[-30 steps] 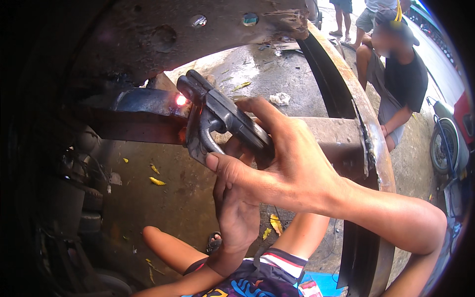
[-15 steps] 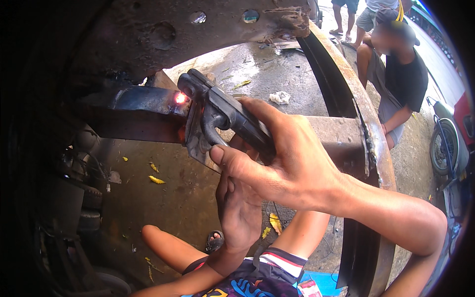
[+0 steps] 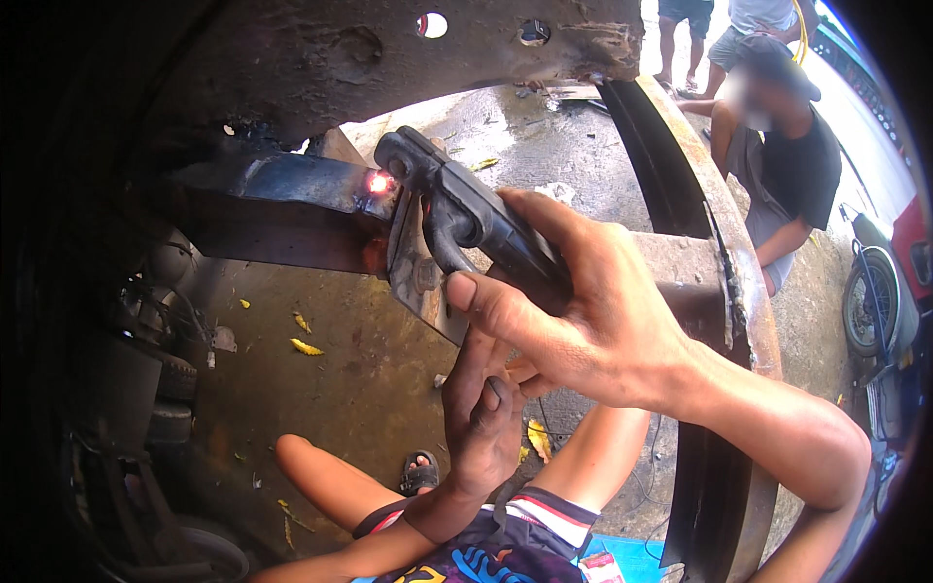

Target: The person welds a metal frame using a welding torch, then uses a hammer to chip away slag from the weld. The person repeats the welding process on different sections of the frame.

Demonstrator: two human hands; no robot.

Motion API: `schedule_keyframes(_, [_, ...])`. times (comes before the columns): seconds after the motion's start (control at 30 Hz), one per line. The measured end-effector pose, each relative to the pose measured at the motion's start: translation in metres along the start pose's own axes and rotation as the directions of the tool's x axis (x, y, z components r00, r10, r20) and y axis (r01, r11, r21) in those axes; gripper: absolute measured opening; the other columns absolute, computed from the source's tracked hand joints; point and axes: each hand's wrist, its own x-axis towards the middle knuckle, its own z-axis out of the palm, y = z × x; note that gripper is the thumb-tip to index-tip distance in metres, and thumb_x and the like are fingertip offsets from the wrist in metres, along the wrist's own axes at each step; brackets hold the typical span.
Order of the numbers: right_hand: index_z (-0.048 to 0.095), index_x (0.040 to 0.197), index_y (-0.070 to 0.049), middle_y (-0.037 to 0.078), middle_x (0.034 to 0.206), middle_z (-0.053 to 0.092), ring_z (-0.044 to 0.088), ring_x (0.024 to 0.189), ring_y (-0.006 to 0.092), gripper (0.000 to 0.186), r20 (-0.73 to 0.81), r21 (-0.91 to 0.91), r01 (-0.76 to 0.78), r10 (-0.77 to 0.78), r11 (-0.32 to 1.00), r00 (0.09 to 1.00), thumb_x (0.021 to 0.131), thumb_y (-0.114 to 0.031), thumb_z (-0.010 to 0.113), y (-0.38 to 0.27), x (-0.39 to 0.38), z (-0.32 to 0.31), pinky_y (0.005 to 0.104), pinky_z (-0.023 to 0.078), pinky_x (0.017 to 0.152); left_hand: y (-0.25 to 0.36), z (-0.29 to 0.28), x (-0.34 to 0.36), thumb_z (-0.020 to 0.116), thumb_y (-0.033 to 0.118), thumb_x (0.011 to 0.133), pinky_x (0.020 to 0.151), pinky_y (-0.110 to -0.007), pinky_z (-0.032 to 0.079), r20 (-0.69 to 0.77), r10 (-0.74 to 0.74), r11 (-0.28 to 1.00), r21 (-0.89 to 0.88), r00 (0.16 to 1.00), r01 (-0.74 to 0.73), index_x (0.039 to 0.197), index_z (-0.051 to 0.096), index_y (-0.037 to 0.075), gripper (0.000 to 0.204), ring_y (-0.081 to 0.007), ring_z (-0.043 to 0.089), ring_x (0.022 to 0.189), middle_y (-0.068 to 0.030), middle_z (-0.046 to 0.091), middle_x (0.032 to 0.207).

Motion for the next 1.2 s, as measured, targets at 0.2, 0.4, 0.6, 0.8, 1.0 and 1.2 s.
schedule_keyframes(0.2, [0.038,0.139,0.012,0.016,0.113,0.058,0.064,0.09,0.019,0.071,0.002,0.001,0.005,-0.005,1.0,1.0,0.091,-0.03,0.07,0.0,0.0,0.002,0.0347,0.065,0.065,-0.001,0.0,-0.001,0.057,0.056,0.094,0.099,-0.04,0.047,-0.015,0.018,1.0,0.02,1.0,-0.018,0.158,0.003,0.001,0.1,-0.0331,0.045,0.135,-0.0203,0.023,0.159])
schedule_keyframes(0.4, [0.038,0.139,0.012,0.015,0.11,0.058,0.064,0.089,0.0177,0.071,0.003,-0.064,0.023,-0.023,0.998,1.0,0.091,-0.029,0.071,0.004,0.0,-0.001,0.0344,0.064,0.066,-0.006,0.0,-0.006,0.051,0.041,0.098,0.113,-0.048,0.034,-0.003,0.039,0.999,-0.022,0.999,-0.04,0.155,0.004,-0.007,0.088,-0.0348,0.037,0.142,-0.024,0.026,0.156])
schedule_keyframes(0.6, [0.038,0.14,0.012,0.013,0.106,0.058,0.063,0.087,0.0163,0.073,0.017,-0.018,-0.009,0.009,1.0,1.0,0.091,-0.03,0.071,-0.003,-0.001,0.0,0.0337,0.064,0.067,-0.002,0.001,-0.004,0.051,0.049,0.098,0.105,-0.043,0.044,-0.02,0.037,0.999,0.026,0.999,-0.037,0.156,0.004,-0.004,0.092,-0.0358,0.044,0.136,-0.0234,0.027,0.156])
schedule_keyframes(0.8, [0.038,0.14,0.013,0.011,0.1,0.059,0.062,0.084,0.0142,0.075,0.015,-0.108,0.056,-0.055,0.993,0.998,0.09,-0.032,0.072,0.005,0.001,-0.001,0.032,0.062,0.066,-0.002,0.002,-0.003,0.052,0.052,0.098,0.102,-0.041,0.046,-0.031,0.039,0.999,0.027,0.999,-0.038,0.156,0.004,-0.003,0.094,-0.0363,0.047,0.134,-0.0237,0.027,0.156])
schedule_keyframes(1.0, [0.037,0.14,0.013,0.015,0.105,0.062,0.065,0.089,0.0175,0.074,0.014,-0.112,0.059,-0.057,0.992,0.998,0.09,-0.031,0.071,0.007,0.002,0.0,0.032,0.063,0.066,0.001,0.002,-0.002,0.051,0.047,0.1,0.105,-0.04,0.044,0.003,0.042,0.999,-0.003,0.999,-0.042,0.155,0.002,-0.006,0.091,-0.0334,0.043,0.136,-0.0236,0.024,0.156])
schedule_keyframes(1.2, [0.055,0.114,0.008,0.012,0.086,0.064,0.061,0.076,0.0146,0.05,-0.039,-0.153,0.173,-0.181,0.973,0.983,0.088,-0.032,0.069,0.005,0.003,0.004,0.0317,0.054,0.063,0.005,0.003,-0.003,0.051,0.042,0.1,0.106,-0.042,0.043,-0.011,0.052,0.999,-0.017,0.999,-0.052,0.154,0.006,-0.007,0.086,-0.0313,0.041,0.138,-0.0242,0.026,0.155])
